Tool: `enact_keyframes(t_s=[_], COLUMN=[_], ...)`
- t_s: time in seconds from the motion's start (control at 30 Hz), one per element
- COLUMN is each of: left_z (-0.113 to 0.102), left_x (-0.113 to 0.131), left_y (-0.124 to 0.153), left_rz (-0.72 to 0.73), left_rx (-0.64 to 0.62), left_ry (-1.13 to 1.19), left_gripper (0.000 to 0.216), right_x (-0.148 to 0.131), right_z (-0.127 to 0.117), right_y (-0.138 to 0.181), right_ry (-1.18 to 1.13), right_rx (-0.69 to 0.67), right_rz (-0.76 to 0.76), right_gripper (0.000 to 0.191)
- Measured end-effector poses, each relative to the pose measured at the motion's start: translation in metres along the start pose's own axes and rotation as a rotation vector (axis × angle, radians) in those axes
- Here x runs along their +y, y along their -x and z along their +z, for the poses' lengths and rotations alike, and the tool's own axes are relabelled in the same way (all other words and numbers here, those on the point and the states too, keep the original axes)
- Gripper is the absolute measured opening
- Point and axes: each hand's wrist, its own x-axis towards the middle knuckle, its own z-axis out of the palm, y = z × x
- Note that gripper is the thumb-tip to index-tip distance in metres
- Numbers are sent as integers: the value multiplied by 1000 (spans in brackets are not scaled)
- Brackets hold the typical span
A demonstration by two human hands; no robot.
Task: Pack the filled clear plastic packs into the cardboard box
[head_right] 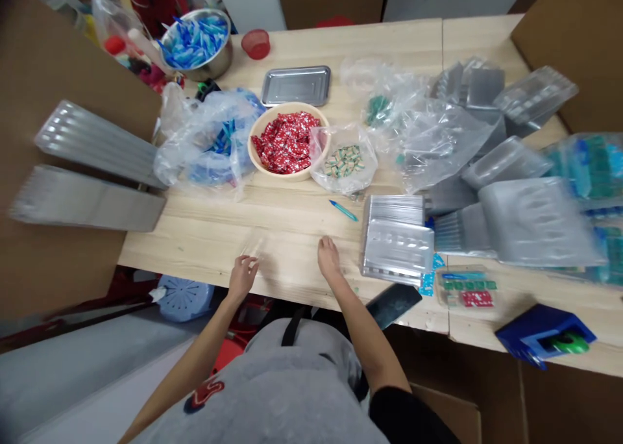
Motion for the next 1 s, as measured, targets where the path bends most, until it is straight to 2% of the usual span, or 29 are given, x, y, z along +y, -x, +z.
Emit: enact_keyframes(t_s=[0.1,0.17,0.23,0.33,0.47,0.6,0.7,0.8,0.9,1.0], left_z=[-3,-4,-4,-7,-14,-20,-20,-20,-24,-33], left_x=[-8,-9,-8,-6,-10,-28,-48,-69,-97,-138], left_y=[0,-1,-1,-2,-3,-10,-24,-40,-53,-65], left_rz=[-38,-64,-85,-94,-34,57,138,249,405,517], left_rx=[6,19,40,78,105,122,105,39,-40,-71], left_ry=[5,4,2,0,12,35,65,112,171,238], left_gripper=[20,19,18,19,19,19,19,18,23,31], right_x=[15,21,23,19,5,-28,-67,-109,-142,-166], right_z=[2,0,-3,-9,-11,9,41,74,95,102], right_y=[36,44,41,26,8,1,-8,-21,-35,-49], right_ry=[-24,-49,-86,-181,-338,-497,-641,-790,-921,-981], right_rx=[5,18,44,97,125,116,74,8,-32,-43], right_rz=[-4,-18,-34,-58,-32,12,78,201,316,401], right_gripper=[29,24,22,29,36,36,44,55,60,60])
